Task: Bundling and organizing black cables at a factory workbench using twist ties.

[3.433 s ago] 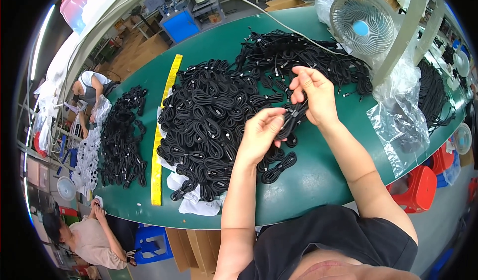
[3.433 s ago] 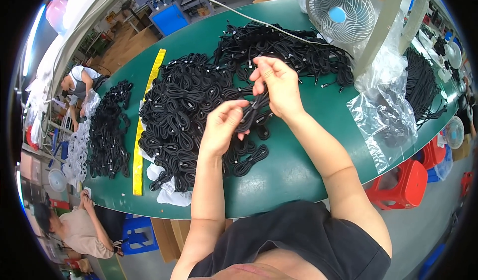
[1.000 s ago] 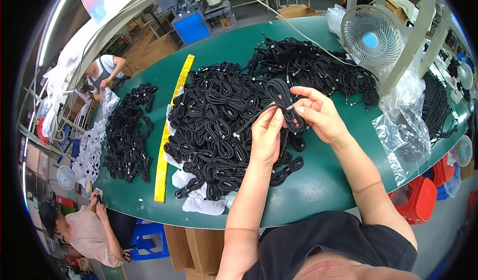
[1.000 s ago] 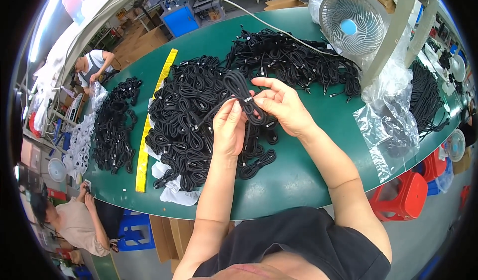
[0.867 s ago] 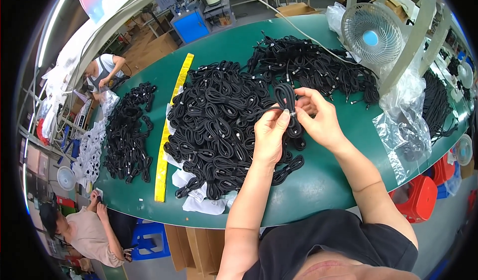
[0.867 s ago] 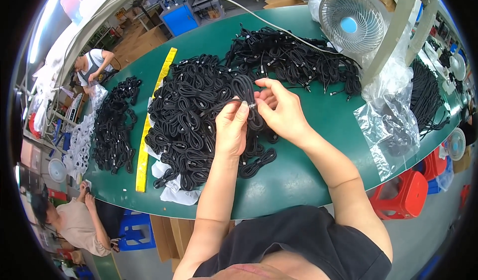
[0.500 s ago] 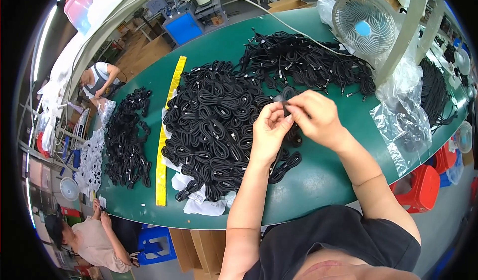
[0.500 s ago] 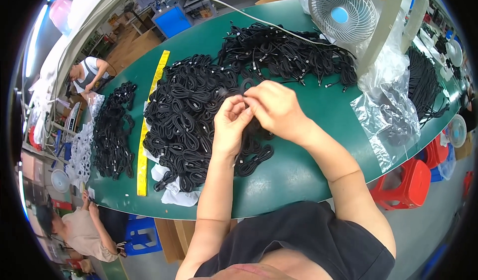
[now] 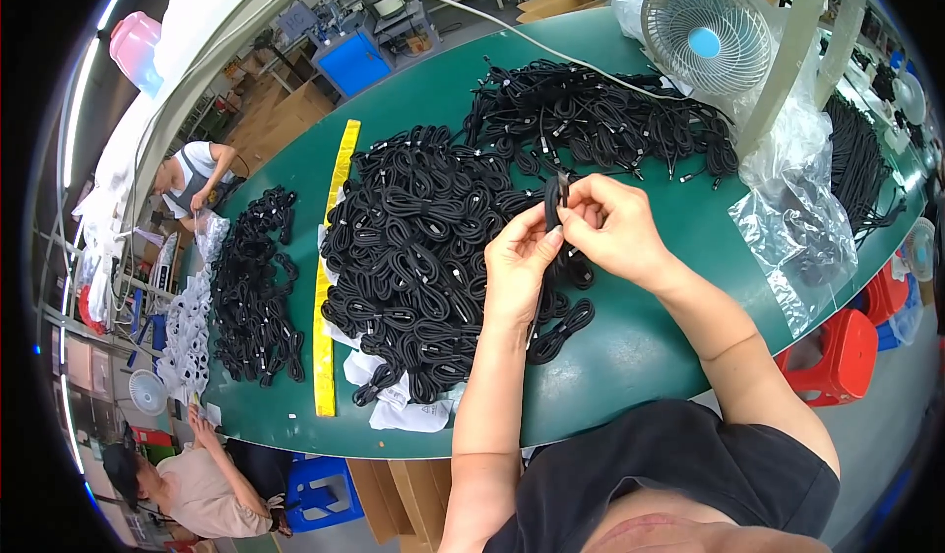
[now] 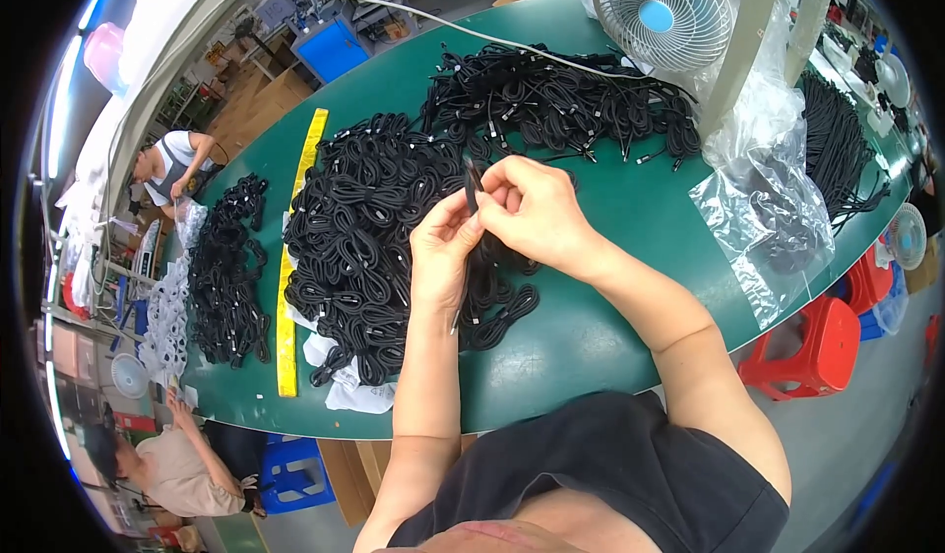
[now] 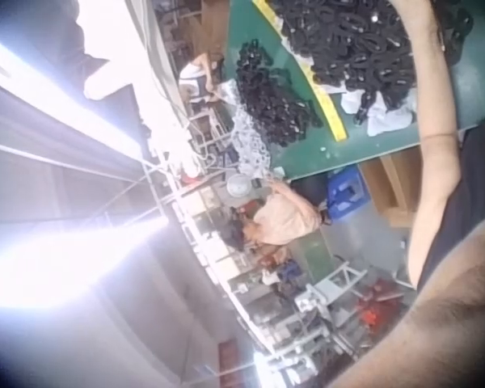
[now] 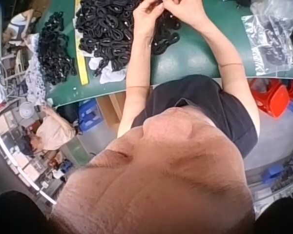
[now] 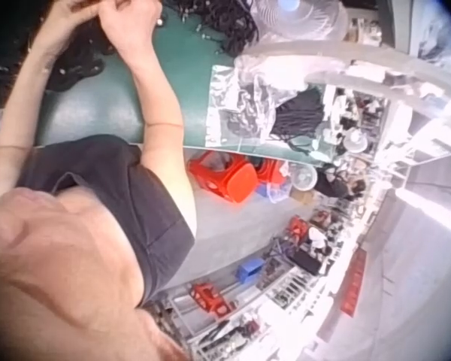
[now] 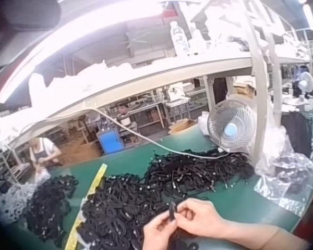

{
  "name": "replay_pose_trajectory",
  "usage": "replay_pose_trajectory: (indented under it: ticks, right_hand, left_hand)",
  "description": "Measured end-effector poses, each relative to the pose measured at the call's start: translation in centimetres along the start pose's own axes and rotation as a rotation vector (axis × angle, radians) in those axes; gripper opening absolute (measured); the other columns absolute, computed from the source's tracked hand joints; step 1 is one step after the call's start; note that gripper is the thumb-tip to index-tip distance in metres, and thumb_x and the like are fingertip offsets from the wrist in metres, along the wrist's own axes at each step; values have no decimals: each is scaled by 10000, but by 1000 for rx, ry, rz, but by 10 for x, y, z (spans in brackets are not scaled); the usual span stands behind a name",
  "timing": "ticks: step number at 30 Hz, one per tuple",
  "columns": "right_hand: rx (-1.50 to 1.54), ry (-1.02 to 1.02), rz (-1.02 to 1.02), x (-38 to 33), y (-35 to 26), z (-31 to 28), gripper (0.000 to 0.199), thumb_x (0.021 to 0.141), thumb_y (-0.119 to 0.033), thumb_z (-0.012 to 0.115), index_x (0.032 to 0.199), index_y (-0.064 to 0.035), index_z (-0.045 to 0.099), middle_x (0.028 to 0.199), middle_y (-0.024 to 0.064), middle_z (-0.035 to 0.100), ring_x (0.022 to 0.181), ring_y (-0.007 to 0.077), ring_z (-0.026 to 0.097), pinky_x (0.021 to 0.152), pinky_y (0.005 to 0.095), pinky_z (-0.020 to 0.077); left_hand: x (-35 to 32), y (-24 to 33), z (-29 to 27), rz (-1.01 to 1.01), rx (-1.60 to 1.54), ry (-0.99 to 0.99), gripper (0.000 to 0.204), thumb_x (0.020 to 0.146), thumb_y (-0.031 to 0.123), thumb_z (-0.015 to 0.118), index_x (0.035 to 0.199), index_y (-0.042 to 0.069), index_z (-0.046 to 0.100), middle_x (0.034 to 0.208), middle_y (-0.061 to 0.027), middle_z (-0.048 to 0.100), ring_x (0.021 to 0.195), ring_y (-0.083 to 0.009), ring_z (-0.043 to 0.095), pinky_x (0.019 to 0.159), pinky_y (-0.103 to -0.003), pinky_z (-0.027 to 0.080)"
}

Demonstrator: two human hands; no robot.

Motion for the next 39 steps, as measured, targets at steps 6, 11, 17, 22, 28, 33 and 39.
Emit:
replay_pose_trajectory:
  ticks: [6, 11, 17, 22, 28, 33, 39]
  right_hand:
    - [-21, -24, -8, 0, 1, -1, 139, 731, -87, 635, 751, 36, 573, 656, 70, 580, 548, 115, 539, 533, 255, 460]
    - [83, -104, 159, 2, 11, 5, 143, 733, -98, 633, 765, 35, 589, 665, 64, 598, 612, 95, 556, 566, 249, 467]
    - [69, -81, 124, 0, 9, 3, 142, 732, -97, 637, 773, 34, 597, 665, 52, 596, 601, 83, 542, 556, 239, 458]
    - [175, -181, 219, 4, 25, 12, 152, 753, -97, 641, 783, 45, 597, 663, 49, 602, 606, 74, 549, 548, 235, 462]
    - [129, -36, 102, 4, 15, 8, 202, 762, -171, 671, 833, 7, 608, 711, 63, 616, 609, 110, 583, 547, 254, 468]
    - [-469, -167, -259, -8, -16, 17, 221, 751, -248, 660, 807, -42, 603, 752, 69, 588, 717, 246, 592, 619, 355, 486]
    - [-508, -221, -337, -7, -15, 20, 155, 741, -182, 642, 786, -40, 599, 730, 72, 578, 729, 255, 574, 646, 366, 476]
  left_hand:
    - [-2, 2, -1, 82, -22, -16, 344, 800, -49, 586, 1138, -27, 528, 1052, -85, 582, 959, -150, 552, 877, -270, 437]
    - [1, -3, -5, 30, -44, 25, 345, 795, -13, 612, 1129, -17, 528, 1016, -56, 576, 919, -126, 540, 843, -256, 446]
    - [0, -2, -5, 37, 8, 10, 370, 784, -5, 626, 1139, -16, 519, 1026, -56, 572, 921, -130, 543, 842, -257, 446]
    - [2, -4, -7, -10, -72, 16, 392, 784, -2, 627, 1153, -23, 498, 1027, -71, 571, 930, -142, 552, 841, -270, 452]
    - [6, -11, -24, -100, -302, 123, 266, 844, 70, 584, 1093, 13, 512, 957, -57, 577, 873, -156, 578, 774, -288, 491]
    - [8, 5, -29, -20, -480, 106, 198, 916, 123, 461, 1074, 16, 511, 1006, -114, 564, 939, -213, 557, 861, -366, 459]
    - [10, 8, -47, 86, -517, 187, 241, 914, 107, 460, 1102, -39, 493, 1099, -151, 538, 971, -230, 548, 906, -361, 438]
Point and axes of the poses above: each hand's wrist, its own x-axis towards the middle knuckle, its own z-axis out of the palm, y = z × x, the point moved 6 cm from there along x, towards the middle knuckle
